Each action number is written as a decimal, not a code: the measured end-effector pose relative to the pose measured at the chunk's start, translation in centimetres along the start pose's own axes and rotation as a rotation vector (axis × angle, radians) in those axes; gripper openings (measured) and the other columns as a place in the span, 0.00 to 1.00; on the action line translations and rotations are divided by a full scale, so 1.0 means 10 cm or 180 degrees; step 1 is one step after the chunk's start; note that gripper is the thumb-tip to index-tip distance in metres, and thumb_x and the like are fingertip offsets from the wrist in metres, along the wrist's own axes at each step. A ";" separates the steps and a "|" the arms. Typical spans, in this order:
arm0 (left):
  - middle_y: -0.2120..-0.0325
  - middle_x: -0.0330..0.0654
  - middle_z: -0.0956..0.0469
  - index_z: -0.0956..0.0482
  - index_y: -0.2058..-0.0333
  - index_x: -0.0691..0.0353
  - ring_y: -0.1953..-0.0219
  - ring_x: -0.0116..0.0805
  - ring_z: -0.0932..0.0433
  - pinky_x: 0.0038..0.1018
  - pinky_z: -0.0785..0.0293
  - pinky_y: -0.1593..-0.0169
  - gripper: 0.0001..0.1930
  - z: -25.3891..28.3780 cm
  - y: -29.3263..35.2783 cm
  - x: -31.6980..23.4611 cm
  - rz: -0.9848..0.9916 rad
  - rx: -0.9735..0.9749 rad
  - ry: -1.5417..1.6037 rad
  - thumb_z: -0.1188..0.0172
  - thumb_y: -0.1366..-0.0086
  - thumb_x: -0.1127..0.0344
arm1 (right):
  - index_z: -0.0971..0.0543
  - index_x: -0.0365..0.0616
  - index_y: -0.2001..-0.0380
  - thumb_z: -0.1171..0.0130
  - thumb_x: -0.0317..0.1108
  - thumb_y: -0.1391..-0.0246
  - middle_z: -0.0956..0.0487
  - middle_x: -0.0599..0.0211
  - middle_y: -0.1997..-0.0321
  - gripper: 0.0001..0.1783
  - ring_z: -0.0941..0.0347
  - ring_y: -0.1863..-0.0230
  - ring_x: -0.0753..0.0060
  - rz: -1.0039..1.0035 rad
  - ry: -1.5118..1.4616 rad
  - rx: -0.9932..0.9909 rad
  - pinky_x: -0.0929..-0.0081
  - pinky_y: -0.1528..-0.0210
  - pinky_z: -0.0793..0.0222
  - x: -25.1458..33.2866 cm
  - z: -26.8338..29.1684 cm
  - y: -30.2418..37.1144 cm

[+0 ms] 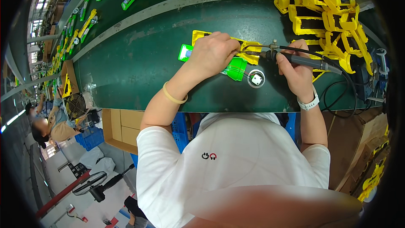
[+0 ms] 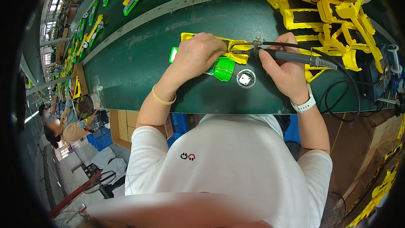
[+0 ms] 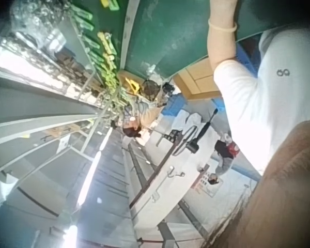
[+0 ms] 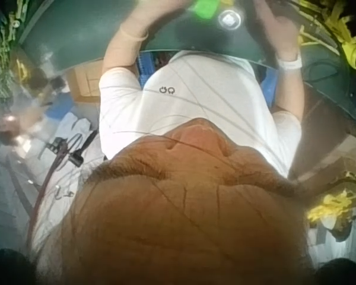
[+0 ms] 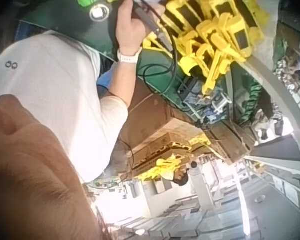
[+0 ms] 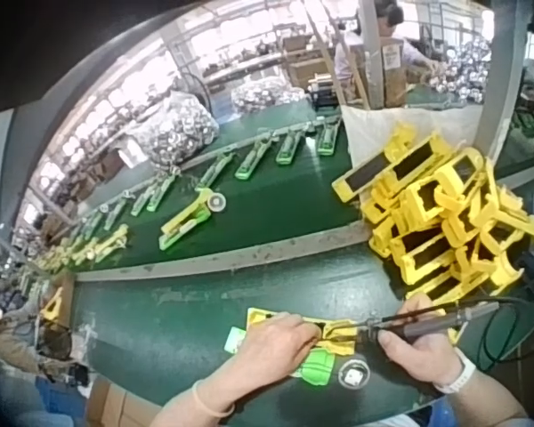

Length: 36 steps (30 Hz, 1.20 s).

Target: Soldering wires to electronic components for handheld lamps on a factory assembly line.

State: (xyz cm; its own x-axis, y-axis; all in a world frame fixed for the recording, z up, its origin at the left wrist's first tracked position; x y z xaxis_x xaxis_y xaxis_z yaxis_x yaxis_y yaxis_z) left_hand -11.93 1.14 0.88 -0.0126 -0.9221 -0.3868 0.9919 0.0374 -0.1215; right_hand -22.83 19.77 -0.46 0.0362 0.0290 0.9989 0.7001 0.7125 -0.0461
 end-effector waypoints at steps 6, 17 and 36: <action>0.76 0.39 0.26 0.22 0.72 0.56 0.70 0.39 0.25 0.34 0.29 0.69 0.04 -0.01 -0.01 -0.02 0.0001 0.0012 -0.0086 0.41 0.48 0.67 | 0.38 0.42 0.68 0.42 0.24 0.51 0.31 0.72 0.76 0.14 0.36 0.78 0.87 -0.0248 -0.0172 0.0115 0.88 0.78 0.41 0.03 -0.01 -0.06; 0.80 0.39 0.27 0.22 0.77 0.56 0.72 0.38 0.25 0.33 0.29 0.71 0.02 0.00 -0.02 -0.03 -0.0044 -0.0137 -0.0141 0.40 0.51 0.68 | 0.38 0.42 0.69 0.41 0.26 0.51 0.32 0.73 0.78 0.14 0.37 0.82 0.87 -0.0375 -0.0260 0.0102 0.88 0.81 0.42 0.01 -0.02 -0.10; 0.77 0.41 0.26 0.23 0.74 0.58 0.70 0.41 0.25 0.35 0.29 0.68 0.04 -0.04 -0.01 -0.06 -0.0033 -0.0010 -0.0003 0.41 0.49 0.66 | 0.43 0.40 0.60 0.49 0.27 0.43 0.30 0.56 0.60 0.14 0.25 0.56 0.61 0.0107 -0.1050 -0.0398 0.74 0.65 0.22 0.01 -0.25 -0.11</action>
Point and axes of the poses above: each hand's wrist, its own y-axis away from the middle knuckle, its own z-axis out of the back of the hand, x = y × z, the point moved 3 cm from there along -y, towards the middle knuckle
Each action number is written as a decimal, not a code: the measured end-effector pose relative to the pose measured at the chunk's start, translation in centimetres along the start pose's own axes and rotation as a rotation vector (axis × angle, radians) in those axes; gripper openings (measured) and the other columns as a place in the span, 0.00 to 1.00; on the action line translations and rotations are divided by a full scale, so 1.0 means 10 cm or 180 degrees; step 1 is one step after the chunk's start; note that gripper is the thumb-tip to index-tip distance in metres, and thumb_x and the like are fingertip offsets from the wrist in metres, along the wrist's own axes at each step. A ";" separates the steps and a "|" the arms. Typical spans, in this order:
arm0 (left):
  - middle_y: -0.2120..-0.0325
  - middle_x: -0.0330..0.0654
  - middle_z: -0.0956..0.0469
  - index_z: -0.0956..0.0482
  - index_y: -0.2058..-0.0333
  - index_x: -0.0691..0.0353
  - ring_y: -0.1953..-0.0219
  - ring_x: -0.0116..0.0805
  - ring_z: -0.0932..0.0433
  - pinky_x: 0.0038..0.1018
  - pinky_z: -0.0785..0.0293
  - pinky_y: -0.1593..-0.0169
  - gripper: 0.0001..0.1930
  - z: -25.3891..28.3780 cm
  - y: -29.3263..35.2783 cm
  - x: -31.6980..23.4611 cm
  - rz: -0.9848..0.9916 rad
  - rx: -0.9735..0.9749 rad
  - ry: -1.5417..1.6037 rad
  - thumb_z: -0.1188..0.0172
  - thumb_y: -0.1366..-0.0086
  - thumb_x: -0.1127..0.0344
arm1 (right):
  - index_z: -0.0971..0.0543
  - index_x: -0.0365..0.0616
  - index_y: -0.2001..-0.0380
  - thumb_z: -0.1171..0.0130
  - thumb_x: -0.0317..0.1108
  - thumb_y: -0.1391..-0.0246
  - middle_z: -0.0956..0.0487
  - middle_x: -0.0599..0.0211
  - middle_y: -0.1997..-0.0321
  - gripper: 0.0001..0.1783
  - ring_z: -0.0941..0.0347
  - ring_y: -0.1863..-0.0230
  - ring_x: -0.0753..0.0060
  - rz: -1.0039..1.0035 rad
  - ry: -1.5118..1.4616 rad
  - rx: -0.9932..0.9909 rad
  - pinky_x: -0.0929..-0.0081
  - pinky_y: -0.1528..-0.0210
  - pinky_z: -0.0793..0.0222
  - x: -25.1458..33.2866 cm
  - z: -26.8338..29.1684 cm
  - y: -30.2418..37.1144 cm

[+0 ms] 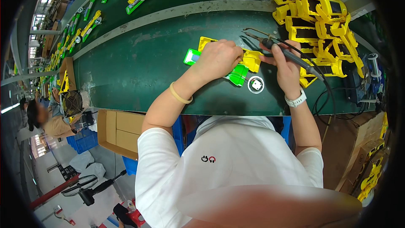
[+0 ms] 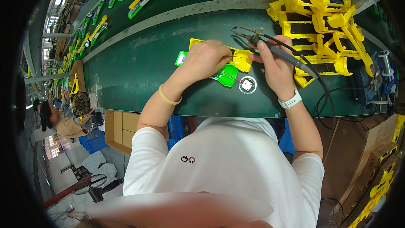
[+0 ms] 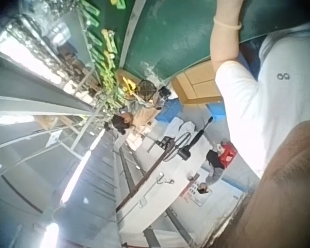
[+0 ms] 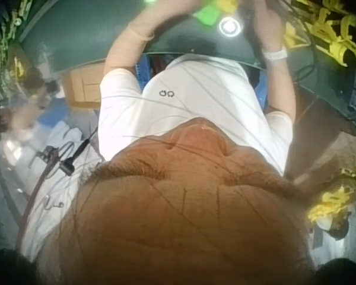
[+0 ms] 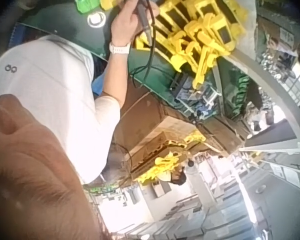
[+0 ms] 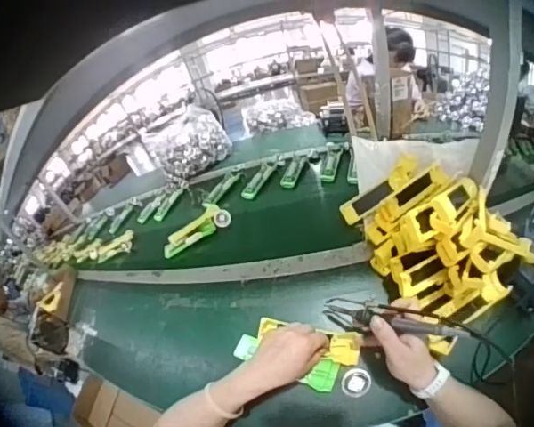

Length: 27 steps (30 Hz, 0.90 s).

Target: Soldering wires to electronic components for handheld lamps on a factory assembly line.

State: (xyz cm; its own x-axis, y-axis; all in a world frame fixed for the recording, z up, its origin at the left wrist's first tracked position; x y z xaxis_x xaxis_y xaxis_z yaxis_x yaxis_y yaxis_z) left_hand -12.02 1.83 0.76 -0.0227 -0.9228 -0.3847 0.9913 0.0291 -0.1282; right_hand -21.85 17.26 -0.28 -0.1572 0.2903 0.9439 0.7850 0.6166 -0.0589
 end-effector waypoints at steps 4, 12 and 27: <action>0.77 0.41 0.26 0.22 0.74 0.58 0.70 0.41 0.25 0.35 0.29 0.68 0.04 -0.08 0.04 -0.15 -0.0024 0.0106 -0.0032 0.40 0.50 0.66 | 0.42 0.40 0.61 0.50 0.26 0.42 0.32 0.60 0.63 0.12 0.23 0.61 0.62 -0.0180 0.0015 -0.0035 0.73 0.64 0.22 -0.05 0.09 0.13; 0.77 0.40 0.25 0.23 0.74 0.59 0.71 0.40 0.26 0.31 0.29 0.69 0.08 0.17 0.11 -0.28 0.0098 -0.0639 0.0324 0.35 0.53 0.65 | 0.43 0.39 0.62 0.51 0.25 0.42 0.31 0.55 0.61 0.12 0.23 0.61 0.59 -0.0044 -0.0051 -0.0206 0.72 0.63 0.22 -0.07 0.22 0.29; 0.73 0.43 0.21 0.26 0.65 0.68 0.74 0.24 0.23 0.18 0.26 0.73 0.08 0.22 0.54 0.14 0.2048 -0.0509 0.3796 0.40 0.44 0.76 | 0.40 0.41 0.62 0.44 0.24 0.48 0.30 0.67 0.72 0.15 0.32 0.77 0.81 -0.0137 0.0203 -0.0134 0.84 0.75 0.34 -0.05 -0.02 0.33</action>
Point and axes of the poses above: each hand's wrist, its own y-axis away from the middle knuckle, its own z-axis out of the back of the hand, x = y × z, the point moved 3 cm from there along -y, towards the middle knuckle
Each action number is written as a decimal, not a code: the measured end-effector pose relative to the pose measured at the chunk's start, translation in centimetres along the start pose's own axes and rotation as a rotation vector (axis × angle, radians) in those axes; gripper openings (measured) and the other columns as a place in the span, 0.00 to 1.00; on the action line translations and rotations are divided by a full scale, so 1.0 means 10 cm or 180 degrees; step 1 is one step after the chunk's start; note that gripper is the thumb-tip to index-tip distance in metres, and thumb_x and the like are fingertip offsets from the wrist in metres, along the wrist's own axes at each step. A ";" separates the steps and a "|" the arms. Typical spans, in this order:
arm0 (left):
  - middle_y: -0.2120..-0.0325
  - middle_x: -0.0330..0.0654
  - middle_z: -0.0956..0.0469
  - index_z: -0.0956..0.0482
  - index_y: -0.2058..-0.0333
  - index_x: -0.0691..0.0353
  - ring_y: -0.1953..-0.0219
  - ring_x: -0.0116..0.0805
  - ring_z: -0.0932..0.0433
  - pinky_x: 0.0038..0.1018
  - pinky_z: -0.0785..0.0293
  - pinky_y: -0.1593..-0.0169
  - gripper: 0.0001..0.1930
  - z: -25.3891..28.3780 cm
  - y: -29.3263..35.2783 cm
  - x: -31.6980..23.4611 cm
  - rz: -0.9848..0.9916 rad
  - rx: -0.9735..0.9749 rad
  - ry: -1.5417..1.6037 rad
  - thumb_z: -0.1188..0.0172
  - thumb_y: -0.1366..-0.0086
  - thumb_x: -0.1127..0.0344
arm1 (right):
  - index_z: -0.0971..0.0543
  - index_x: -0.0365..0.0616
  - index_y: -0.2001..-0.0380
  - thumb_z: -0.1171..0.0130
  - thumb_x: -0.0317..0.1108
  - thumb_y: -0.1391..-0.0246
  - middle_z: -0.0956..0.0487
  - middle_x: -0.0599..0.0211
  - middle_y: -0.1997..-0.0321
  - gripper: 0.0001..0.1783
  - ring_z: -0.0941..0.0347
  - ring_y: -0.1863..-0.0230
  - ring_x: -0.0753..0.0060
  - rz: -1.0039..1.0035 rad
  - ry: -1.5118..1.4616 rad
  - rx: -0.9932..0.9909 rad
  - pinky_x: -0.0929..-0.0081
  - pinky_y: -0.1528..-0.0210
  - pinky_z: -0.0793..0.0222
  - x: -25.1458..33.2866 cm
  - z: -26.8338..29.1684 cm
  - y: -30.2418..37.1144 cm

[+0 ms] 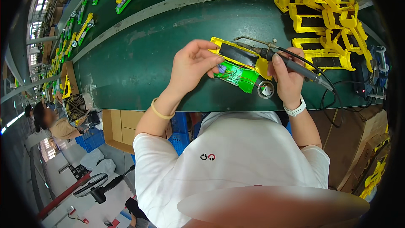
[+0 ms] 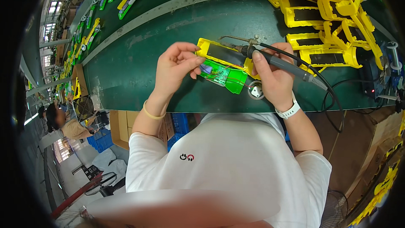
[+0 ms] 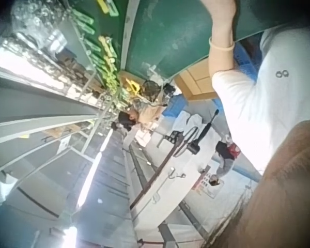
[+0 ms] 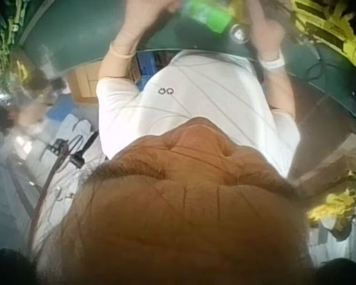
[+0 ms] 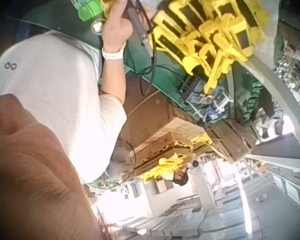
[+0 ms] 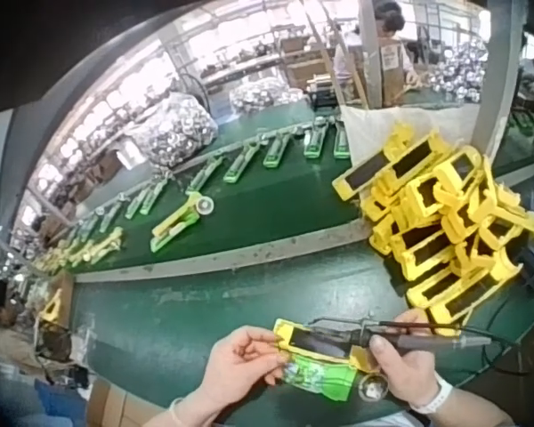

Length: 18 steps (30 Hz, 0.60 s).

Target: Soldering wires to electronic components for handheld lamps on a factory assembly line.

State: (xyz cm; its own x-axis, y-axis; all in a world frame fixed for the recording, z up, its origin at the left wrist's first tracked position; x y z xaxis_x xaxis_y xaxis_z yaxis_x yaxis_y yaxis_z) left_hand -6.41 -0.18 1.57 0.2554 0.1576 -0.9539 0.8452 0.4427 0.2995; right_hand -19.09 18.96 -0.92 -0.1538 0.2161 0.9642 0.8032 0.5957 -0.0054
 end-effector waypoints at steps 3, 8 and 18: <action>0.75 0.40 0.21 0.23 0.69 0.66 0.76 0.22 0.24 0.18 0.28 0.75 0.04 0.03 -0.08 -0.03 -0.0467 -0.0167 -0.0970 0.39 0.45 0.76 | 0.40 0.41 0.63 0.44 0.24 0.48 0.31 0.67 0.72 0.15 0.32 0.78 0.82 -0.0007 0.0033 0.0003 0.84 0.76 0.34 -0.08 -0.08 0.01; 0.77 0.39 0.24 0.21 0.73 0.62 0.76 0.31 0.25 0.23 0.29 0.72 0.04 0.09 -0.24 -0.07 -0.2293 -0.0015 -0.2873 0.37 0.50 0.74 | 0.39 0.41 0.65 0.42 0.26 0.48 0.30 0.69 0.73 0.15 0.32 0.78 0.84 -0.0028 0.0173 -0.0015 0.86 0.76 0.34 -0.15 -0.11 0.05; 0.74 0.43 0.33 0.22 0.77 0.61 0.72 0.40 0.29 0.30 0.30 0.67 0.02 0.03 -0.42 -0.14 -0.1435 0.0838 -0.3707 0.40 0.52 0.72 | 0.39 0.41 0.66 0.42 0.26 0.49 0.32 0.72 0.74 0.15 0.34 0.78 0.87 -0.0132 0.0303 0.0082 0.89 0.77 0.37 -0.24 -0.14 0.04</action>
Point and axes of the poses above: each hand's wrist, its own y-axis away from the middle knuckle, its own z-axis out of the back of the hand, x = y × z, the point moved 3 cm from there along -y, towards the middle knuckle
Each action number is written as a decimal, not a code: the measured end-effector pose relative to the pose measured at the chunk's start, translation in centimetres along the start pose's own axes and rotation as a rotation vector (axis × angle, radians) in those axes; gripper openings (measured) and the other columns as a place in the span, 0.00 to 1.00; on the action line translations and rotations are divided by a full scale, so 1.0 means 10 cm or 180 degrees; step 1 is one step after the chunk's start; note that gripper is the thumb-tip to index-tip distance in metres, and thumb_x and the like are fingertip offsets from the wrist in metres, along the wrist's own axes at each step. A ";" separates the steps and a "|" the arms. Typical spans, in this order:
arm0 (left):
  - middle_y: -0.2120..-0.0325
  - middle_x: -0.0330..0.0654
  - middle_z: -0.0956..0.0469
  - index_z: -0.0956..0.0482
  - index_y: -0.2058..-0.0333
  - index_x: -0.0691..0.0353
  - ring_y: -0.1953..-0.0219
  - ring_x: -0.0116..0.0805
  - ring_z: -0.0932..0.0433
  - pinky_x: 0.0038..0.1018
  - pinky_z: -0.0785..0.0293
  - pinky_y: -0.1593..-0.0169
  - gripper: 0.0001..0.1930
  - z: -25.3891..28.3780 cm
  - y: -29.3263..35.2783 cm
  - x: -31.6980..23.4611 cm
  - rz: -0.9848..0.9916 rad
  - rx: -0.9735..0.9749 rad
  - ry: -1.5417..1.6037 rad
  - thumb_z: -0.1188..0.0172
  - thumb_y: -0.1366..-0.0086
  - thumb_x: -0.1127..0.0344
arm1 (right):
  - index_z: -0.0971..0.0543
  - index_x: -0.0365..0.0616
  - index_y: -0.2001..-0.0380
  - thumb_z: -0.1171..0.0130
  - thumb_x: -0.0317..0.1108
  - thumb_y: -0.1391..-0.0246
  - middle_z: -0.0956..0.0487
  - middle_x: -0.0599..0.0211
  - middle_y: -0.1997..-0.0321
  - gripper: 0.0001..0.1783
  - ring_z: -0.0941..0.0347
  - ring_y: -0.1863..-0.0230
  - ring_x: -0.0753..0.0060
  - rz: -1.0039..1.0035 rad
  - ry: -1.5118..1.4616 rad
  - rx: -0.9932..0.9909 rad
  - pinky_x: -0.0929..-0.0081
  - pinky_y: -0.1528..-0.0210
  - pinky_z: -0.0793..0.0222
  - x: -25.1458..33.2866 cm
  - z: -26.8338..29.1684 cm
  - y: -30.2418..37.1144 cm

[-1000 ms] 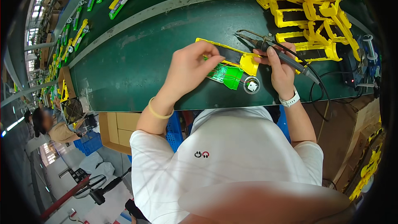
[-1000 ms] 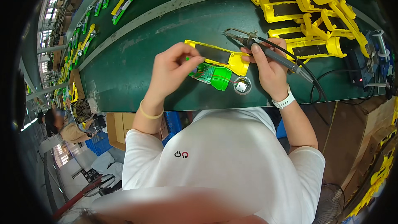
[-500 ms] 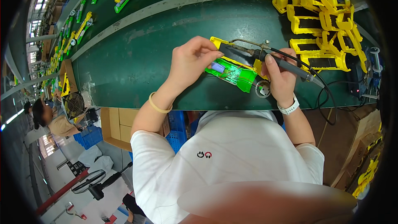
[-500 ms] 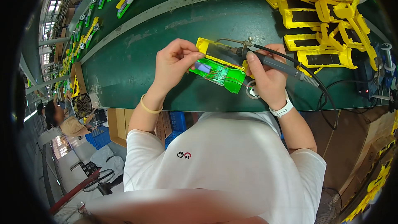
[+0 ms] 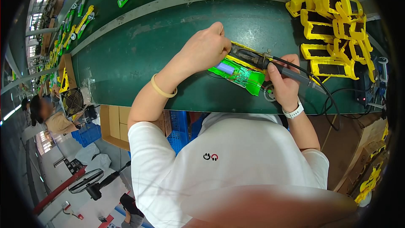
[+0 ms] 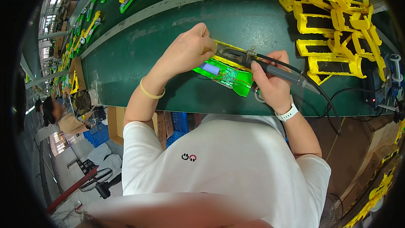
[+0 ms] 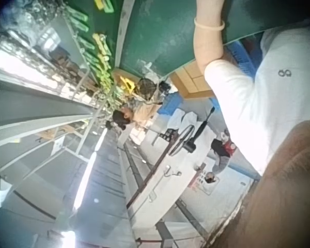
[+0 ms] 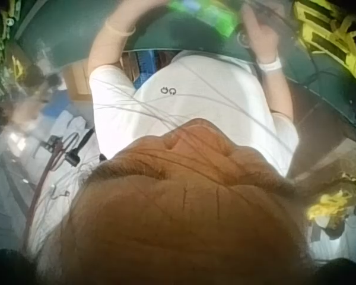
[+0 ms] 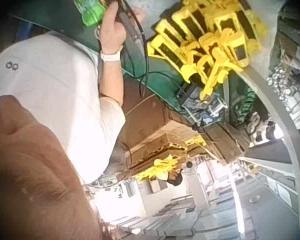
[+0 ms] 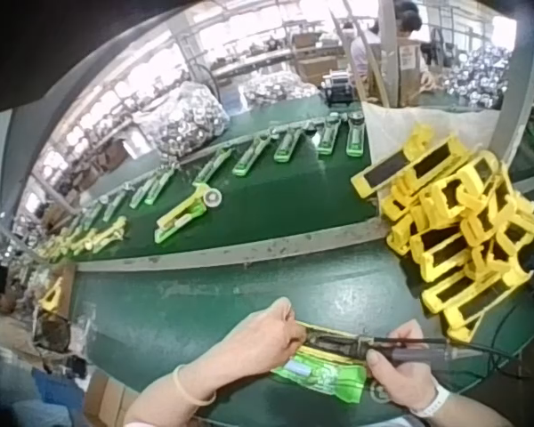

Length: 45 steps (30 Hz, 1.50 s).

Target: Soldering wires to electronic components for handheld lamps on a factory assembly line.

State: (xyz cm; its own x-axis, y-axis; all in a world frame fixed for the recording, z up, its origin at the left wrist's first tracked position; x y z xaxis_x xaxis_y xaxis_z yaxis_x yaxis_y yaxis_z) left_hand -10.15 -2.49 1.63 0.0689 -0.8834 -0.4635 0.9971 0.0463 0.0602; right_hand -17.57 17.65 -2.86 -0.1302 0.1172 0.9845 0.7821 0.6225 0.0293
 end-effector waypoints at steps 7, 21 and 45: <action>0.74 0.44 0.32 0.22 0.78 0.61 0.71 0.42 0.28 0.31 0.30 0.68 0.01 0.00 0.01 -0.02 -0.0019 0.0106 -0.0146 0.41 0.52 0.72 | 0.38 0.40 0.66 0.41 0.26 0.50 0.33 0.74 0.76 0.15 0.38 0.79 0.89 0.0077 0.0349 0.0230 0.89 0.78 0.41 -0.05 0.01 -0.01; 0.75 0.46 0.32 0.22 0.78 0.62 0.71 0.42 0.28 0.33 0.30 0.67 0.02 0.05 -0.07 -0.09 -0.0132 0.0246 -0.0313 0.42 0.51 0.71 | 0.38 0.42 0.61 0.46 0.26 0.46 0.31 0.67 0.72 0.13 0.29 0.77 0.77 0.0483 -0.0498 -0.0529 0.85 0.78 0.36 0.27 0.27 0.22; 0.62 0.44 0.26 0.21 0.62 0.62 0.58 0.41 0.27 0.31 0.30 0.56 0.12 0.24 0.05 -0.17 -0.0863 -0.0730 -0.0515 0.39 0.47 0.68 | 0.46 0.41 0.47 0.59 0.37 0.37 0.25 0.55 0.62 0.19 0.23 0.68 0.66 0.2859 0.1500 -0.1087 0.77 0.71 0.24 2.09 1.21 -0.59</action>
State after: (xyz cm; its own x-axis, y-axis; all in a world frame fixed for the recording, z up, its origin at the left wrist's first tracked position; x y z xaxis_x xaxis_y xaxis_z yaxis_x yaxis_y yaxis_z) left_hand -9.87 -2.08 4.59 -0.1856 -0.9391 -0.2891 0.9610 -0.1121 -0.2529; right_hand -32.28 25.74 15.49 0.7697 0.0687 0.6347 0.6129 0.1988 -0.7647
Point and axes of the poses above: each hand's wrist, its own y-axis away from the middle knuckle, its own z-axis out of the back of the hand, x = y × z, the point moved 3 cm from there along -y, towards the middle knuckle
